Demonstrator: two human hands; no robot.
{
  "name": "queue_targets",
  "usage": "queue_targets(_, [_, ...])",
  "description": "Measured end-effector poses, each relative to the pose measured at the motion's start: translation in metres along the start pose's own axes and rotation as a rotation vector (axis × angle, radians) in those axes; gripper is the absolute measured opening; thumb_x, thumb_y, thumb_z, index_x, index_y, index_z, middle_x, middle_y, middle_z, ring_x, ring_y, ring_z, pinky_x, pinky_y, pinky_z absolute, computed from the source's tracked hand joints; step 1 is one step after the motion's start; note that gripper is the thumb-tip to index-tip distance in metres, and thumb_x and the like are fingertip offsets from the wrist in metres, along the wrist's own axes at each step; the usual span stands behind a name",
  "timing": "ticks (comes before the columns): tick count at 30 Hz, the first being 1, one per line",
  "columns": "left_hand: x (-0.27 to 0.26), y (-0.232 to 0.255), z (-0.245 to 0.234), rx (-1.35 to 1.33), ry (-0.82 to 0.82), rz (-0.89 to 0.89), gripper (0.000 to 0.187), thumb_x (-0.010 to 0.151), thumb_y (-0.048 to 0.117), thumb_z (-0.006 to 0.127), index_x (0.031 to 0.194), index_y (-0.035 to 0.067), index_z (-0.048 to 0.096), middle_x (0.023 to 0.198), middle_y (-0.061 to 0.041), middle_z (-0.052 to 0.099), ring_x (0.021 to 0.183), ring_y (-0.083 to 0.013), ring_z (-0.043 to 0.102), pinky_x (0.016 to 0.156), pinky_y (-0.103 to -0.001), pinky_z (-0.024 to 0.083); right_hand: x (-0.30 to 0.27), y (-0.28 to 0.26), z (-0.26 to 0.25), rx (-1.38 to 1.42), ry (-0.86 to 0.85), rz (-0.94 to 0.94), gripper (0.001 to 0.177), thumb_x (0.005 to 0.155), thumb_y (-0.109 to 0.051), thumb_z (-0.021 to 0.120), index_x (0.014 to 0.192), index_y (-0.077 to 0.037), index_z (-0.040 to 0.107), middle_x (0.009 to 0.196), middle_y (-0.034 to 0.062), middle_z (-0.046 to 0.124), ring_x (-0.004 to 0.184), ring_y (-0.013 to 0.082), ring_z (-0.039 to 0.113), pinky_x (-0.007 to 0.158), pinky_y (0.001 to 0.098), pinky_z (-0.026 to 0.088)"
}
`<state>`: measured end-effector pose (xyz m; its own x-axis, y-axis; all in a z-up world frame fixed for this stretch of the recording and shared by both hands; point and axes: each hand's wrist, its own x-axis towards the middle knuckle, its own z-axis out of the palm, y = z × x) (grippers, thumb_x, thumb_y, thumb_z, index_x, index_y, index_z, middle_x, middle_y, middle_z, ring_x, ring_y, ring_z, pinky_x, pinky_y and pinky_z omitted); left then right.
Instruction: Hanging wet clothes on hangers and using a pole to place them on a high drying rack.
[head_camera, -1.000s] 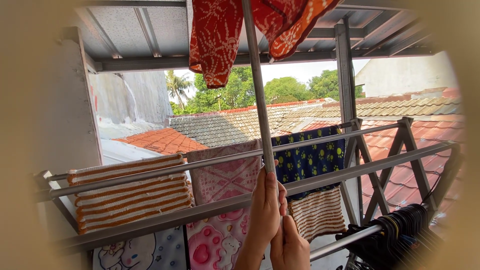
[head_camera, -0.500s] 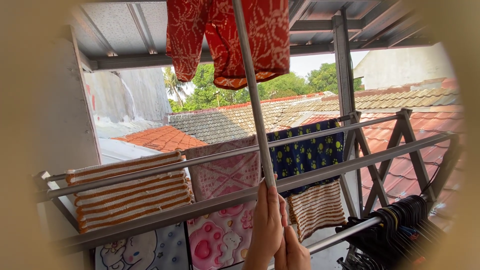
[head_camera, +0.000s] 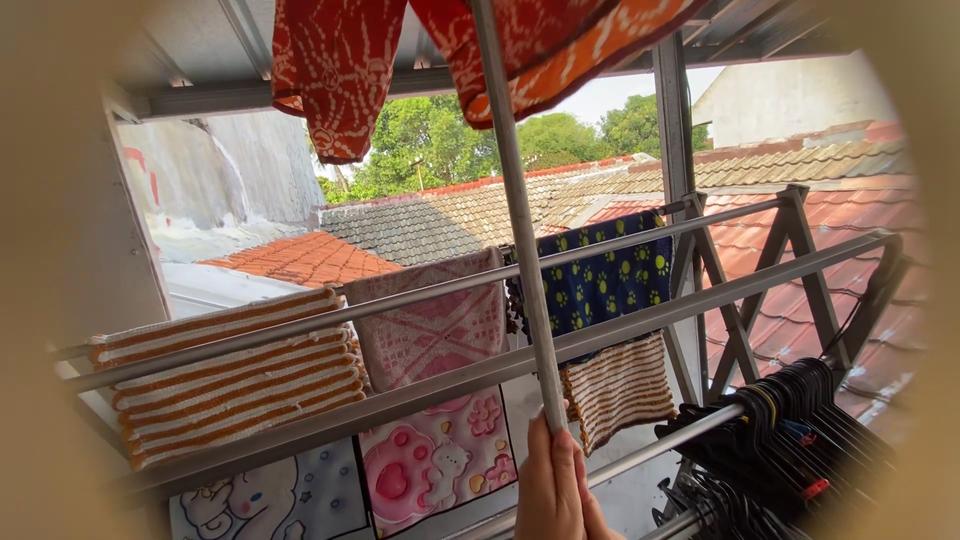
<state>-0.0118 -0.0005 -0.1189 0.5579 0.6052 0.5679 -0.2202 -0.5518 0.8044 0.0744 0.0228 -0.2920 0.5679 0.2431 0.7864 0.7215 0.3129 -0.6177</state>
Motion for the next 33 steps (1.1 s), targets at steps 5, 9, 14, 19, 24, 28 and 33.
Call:
queue_targets(5, [-0.019,-0.017,0.016,-0.043,-0.057,0.084,0.043,0.11,0.03,0.036,0.14,0.004,0.049,0.065,-0.002,0.053,0.052,-0.0089,0.05,0.049,-0.028,0.04,-0.019,0.025,-0.033,0.048,-0.061,0.046,0.053,0.1,-0.014,0.05,0.152,-0.002,0.042,0.141,0.0121,0.065,0.12,0.0146,0.069,0.098,0.0232,0.054])
queue_targets(9, [-0.018,0.002,0.027,-0.121,-0.062,0.046,0.042,0.109,0.028,0.039,0.141,0.003,0.049,0.069,-0.002,0.055,0.054,-0.0088,0.05,0.05,-0.027,0.043,-0.035,0.04,-0.062,0.144,-0.131,0.133,0.054,0.1,-0.016,0.052,0.152,-0.003,0.042,0.131,0.0143,0.073,0.113,0.0172,0.073,0.096,0.0248,0.057])
queue_targets(14, [-0.017,0.009,0.035,-0.17,-0.088,0.031,0.04,0.11,0.026,0.038,0.141,0.002,0.048,0.071,-0.002,0.055,0.054,-0.0073,0.05,0.051,-0.026,0.044,-0.026,0.014,-0.088,0.166,-0.181,0.195,0.053,0.099,-0.017,0.054,0.149,0.0,0.045,0.122,0.0184,0.078,0.109,0.0222,0.078,0.092,0.0287,0.058])
queue_targets(19, [-0.017,0.01,0.038,-0.23,-0.073,0.002,0.04,0.109,0.025,0.036,0.141,0.003,0.046,0.072,-0.001,0.055,0.055,-0.0059,0.051,0.049,-0.024,0.047,-0.001,-0.028,-0.109,0.147,-0.335,0.376,0.057,0.096,-0.02,0.054,0.15,-0.005,0.047,0.087,0.0132,0.081,0.075,0.0193,0.079,0.067,0.0299,0.06])
queue_targets(24, [-0.005,0.028,0.029,-0.197,-0.055,0.062,0.039,0.11,0.026,0.035,0.14,0.003,0.047,0.071,-0.002,0.056,0.056,-0.006,0.051,0.049,-0.024,0.045,0.034,-0.082,-0.112,0.153,-0.418,0.527,0.058,0.098,-0.022,0.053,0.154,-0.01,0.045,0.072,0.0112,0.076,0.058,0.0173,0.072,0.056,0.0311,0.057])
queue_targets(28, [-0.001,0.041,0.021,-0.116,-0.034,0.107,0.038,0.11,0.026,0.034,0.138,0.004,0.047,0.068,-0.002,0.057,0.053,-0.007,0.052,0.046,-0.024,0.043,0.045,-0.101,-0.109,0.144,-0.501,0.647,0.055,0.103,-0.028,0.052,0.156,-0.015,0.047,0.067,0.0171,0.068,0.054,0.0204,0.064,0.054,0.034,0.054])
queue_targets(33, [-0.023,0.035,0.017,-0.109,-0.053,0.08,0.039,0.11,0.027,0.035,0.14,0.004,0.046,0.068,-0.002,0.056,0.054,-0.0076,0.052,0.048,-0.025,0.044,0.01,-0.059,-0.099,0.225,-0.423,0.345,0.051,0.102,-0.022,0.053,0.15,-0.007,0.047,0.092,0.0144,0.077,0.081,0.0186,0.076,0.07,0.0319,0.059])
